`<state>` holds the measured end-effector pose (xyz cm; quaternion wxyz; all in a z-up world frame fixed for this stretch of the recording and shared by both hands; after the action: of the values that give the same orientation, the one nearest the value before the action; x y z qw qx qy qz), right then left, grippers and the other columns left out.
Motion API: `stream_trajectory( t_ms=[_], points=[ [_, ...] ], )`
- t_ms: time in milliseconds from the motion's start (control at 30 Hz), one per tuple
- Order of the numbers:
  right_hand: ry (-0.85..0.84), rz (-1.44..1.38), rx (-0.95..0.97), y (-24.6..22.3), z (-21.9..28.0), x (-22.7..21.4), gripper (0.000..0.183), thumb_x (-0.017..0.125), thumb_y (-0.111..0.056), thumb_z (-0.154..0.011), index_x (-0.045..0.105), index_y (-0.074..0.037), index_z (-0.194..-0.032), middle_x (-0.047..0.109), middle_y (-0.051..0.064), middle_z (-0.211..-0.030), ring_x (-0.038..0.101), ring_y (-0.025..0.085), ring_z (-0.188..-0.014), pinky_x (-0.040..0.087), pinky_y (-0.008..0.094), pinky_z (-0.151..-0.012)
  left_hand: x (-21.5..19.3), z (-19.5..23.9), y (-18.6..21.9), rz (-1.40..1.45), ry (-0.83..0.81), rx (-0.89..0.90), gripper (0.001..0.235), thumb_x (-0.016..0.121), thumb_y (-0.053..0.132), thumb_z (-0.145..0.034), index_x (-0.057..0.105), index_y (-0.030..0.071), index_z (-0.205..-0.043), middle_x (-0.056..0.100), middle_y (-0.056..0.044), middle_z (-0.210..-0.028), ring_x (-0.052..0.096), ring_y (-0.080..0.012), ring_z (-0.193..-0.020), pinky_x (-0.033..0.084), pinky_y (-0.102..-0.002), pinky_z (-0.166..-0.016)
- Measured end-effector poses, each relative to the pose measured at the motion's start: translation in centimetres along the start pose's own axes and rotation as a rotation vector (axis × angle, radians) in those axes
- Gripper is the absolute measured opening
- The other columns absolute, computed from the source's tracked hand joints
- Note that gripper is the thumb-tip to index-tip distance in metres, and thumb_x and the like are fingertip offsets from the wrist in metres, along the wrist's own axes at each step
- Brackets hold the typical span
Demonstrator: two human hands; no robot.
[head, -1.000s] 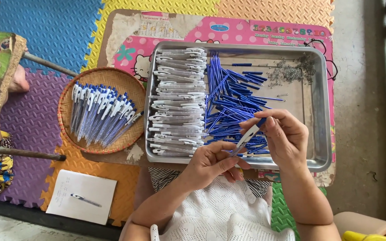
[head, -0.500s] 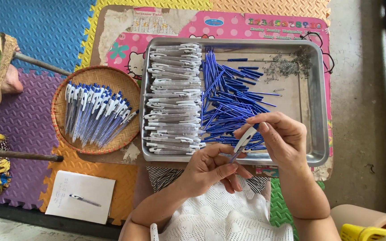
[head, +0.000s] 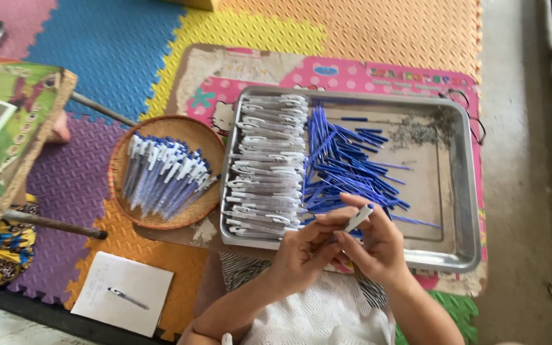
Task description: The person assembles blue ballpoint pens by inserting the blue ink cartridges into white pen barrels. They pick up the components from a metal tray and place the completed pens into a woven basket.
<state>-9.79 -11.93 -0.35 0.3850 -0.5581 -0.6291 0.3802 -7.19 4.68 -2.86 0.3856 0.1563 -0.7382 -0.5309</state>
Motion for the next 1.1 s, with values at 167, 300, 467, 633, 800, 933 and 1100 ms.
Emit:
stream_trajectory(
  t_ms=[167, 300, 467, 633, 800, 933, 1100],
  points=[
    [0.015, 0.091, 0.059, 1.2, 0.8, 0.1, 0.05, 0.063, -0.006, -0.102, 0.046, 0.005, -0.147, 0.078, 0.018, -0.124, 0.077, 0.028, -0.117, 0.065, 0.038, -0.104, -0.3, 0.3, -0.1, -0.072, 0.035, 0.047, 0.038, 0.059, 0.018, -0.11, 0.056, -0.004, -0.141, 0.074, -0.022, -0.104, 0.078, -0.0303, -0.083, 0.072, -0.041, -0.073],
    [0.031, 0.103, 0.119, 1.8, 1.1, -0.2, 0.045, 0.064, -0.006, -0.1, 0.051, 0.003, -0.143, 0.079, 0.017, -0.123, 0.079, 0.025, -0.114, 0.066, 0.035, -0.098, -0.8, 0.4, -1.4, -0.136, 0.058, -0.004, 0.036, 0.061, 0.023, -0.109, 0.06, -0.001, -0.136, 0.075, -0.016, -0.099, 0.077, -0.0228, -0.085, 0.069, -0.035, -0.078],
    [0.006, -0.184, 0.271, 1.6, 1.2, -1.1, 0.052, 0.071, -0.025, -0.098, 0.059, -0.002, -0.143, 0.071, 0.024, -0.142, 0.071, 0.038, -0.132, 0.06, 0.053, -0.11, -2.2, 0.7, -2.5, -0.356, 0.104, -0.016, 0.032, 0.064, 0.018, -0.106, 0.064, 0.009, -0.137, 0.079, -0.012, -0.111, 0.08, -0.0249, -0.094, 0.068, -0.036, -0.083],
    [-0.047, -0.402, 0.272, 2.3, 1.6, -2.1, 0.056, 0.047, -0.036, -0.11, 0.078, 0.009, -0.123, 0.078, 0.03, -0.127, 0.067, 0.044, -0.131, 0.047, 0.054, -0.113, -2.7, 1.3, -2.6, -0.628, 0.015, 0.18, 0.04, 0.061, 0.016, -0.111, 0.058, 0.018, -0.15, 0.078, -0.013, -0.11, 0.076, -0.024, -0.079, 0.062, -0.034, -0.063],
    [0.022, -0.541, 0.402, 5.5, 4.7, -3.6, 0.049, 0.048, -0.028, -0.108, 0.075, 0.011, -0.118, 0.072, 0.041, -0.132, 0.056, 0.052, -0.141, 0.039, 0.059, -0.116, -2.8, 1.9, -3.1, -0.574, -0.015, 0.099, 0.039, 0.063, 0.015, -0.108, 0.06, 0.013, -0.147, 0.078, -0.013, -0.119, 0.077, -0.0253, -0.087, 0.065, -0.036, -0.079],
    [0.13, -0.419, 0.42, 4.9, 5.1, -2.2, 0.051, 0.043, -0.032, -0.111, 0.07, 0.01, -0.121, 0.078, 0.034, -0.124, 0.066, 0.047, -0.134, 0.042, 0.052, -0.118, -2.5, 1.8, -3.6, -0.433, -0.056, -0.055, 0.048, 0.059, 0.011, -0.11, 0.051, 0.012, -0.157, 0.075, -0.013, -0.123, 0.074, -0.0198, -0.091, 0.063, -0.031, -0.077],
    [0.186, -0.265, 0.349, 5.2, 5.7, 0.0, 0.029, 0.061, 0.001, -0.098, 0.057, 0.004, -0.127, 0.077, 0.032, -0.127, 0.074, 0.042, -0.124, 0.063, 0.051, -0.104, -2.0, 2.0, -3.2, -0.429, -0.062, -0.05, 0.042, 0.057, 0.02, -0.111, 0.053, 0.01, -0.152, 0.074, -0.013, -0.12, 0.075, -0.025, -0.09, 0.063, -0.033, -0.078]
  ],
)
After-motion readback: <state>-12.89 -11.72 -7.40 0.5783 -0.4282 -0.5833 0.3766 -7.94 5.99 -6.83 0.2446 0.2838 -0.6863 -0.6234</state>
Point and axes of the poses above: each hand's wrist, its own z-axis away from the middle knuckle, its own x-axis out of the palm, y = z × x, the point moved 1 cm from there along -z, towards the middle knuckle
